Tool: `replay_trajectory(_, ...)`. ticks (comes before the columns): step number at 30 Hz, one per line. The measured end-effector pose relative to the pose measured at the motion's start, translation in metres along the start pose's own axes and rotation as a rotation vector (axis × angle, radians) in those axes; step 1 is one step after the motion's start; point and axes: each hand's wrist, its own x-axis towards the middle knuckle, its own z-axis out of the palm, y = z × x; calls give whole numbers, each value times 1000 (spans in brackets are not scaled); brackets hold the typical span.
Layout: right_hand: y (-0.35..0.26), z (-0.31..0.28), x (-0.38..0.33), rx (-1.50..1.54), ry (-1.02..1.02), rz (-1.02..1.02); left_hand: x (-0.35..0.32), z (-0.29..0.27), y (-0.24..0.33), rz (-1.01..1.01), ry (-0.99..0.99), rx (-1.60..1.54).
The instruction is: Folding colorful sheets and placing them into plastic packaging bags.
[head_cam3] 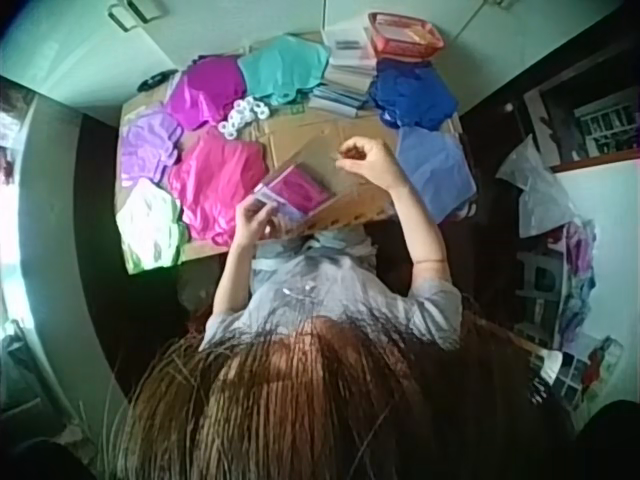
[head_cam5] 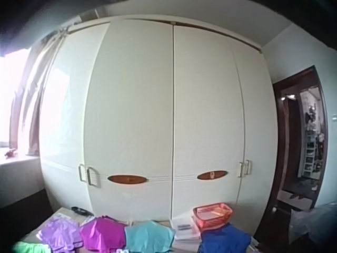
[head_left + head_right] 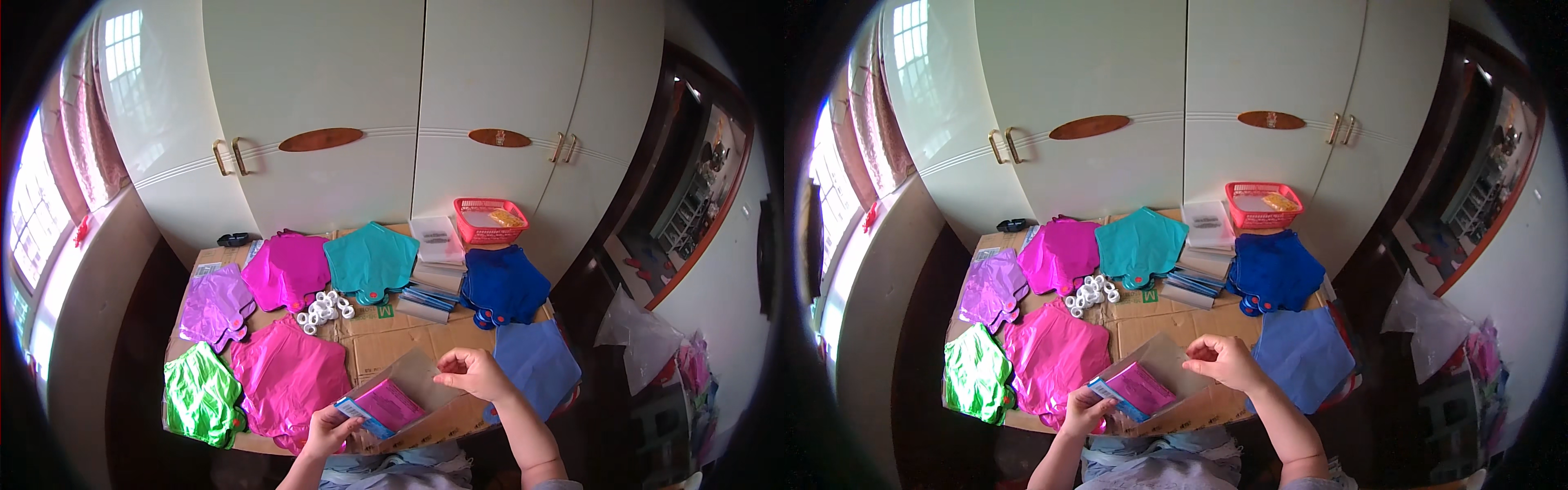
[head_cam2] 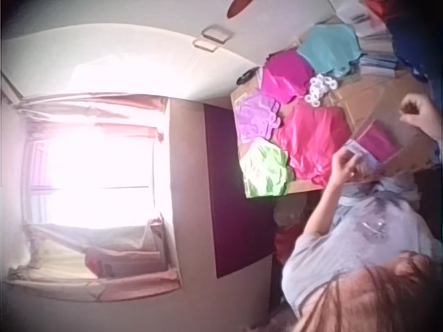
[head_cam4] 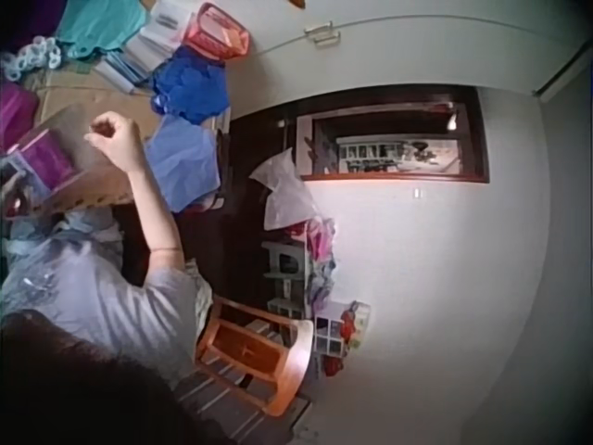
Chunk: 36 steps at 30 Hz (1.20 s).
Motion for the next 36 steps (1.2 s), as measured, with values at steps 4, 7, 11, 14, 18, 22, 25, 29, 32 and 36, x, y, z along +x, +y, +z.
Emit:
replay_trajectory(4,-6,11,-1,-258,176,-212,1,4,2,5,12,-13)
replay_trajectory(7,-3,17,-3,-394,287,-329,1,4,1,11,15,-30)
replay_trajectory(11,-3,22,-5,-454,333,-416,1,7,-2,39,30,-79)
replay_trajectory(14,-1,23,-3,-145,274,-311,1,11,-3,53,86,-99)
replay_trajectory(18,16,15,-2,138,86,-129,2,13,-4,70,135,-113)
replay_trajectory(22,22,11,5,211,36,-77,3,25,-7,26,191,-102)
replay_trajectory(25,39,3,22,207,52,-53,2,32,-7,36,297,188)
replay_trajectory(29,65,-7,50,38,10,-34,8,47,4,445,301,1049)
replay_trajectory(32,89,-1,72,-140,-7,-61,19,37,-2,545,-126,1433)
replay_trajectory(36,88,12,83,-733,102,-483,28,31,-18,592,-198,1541)
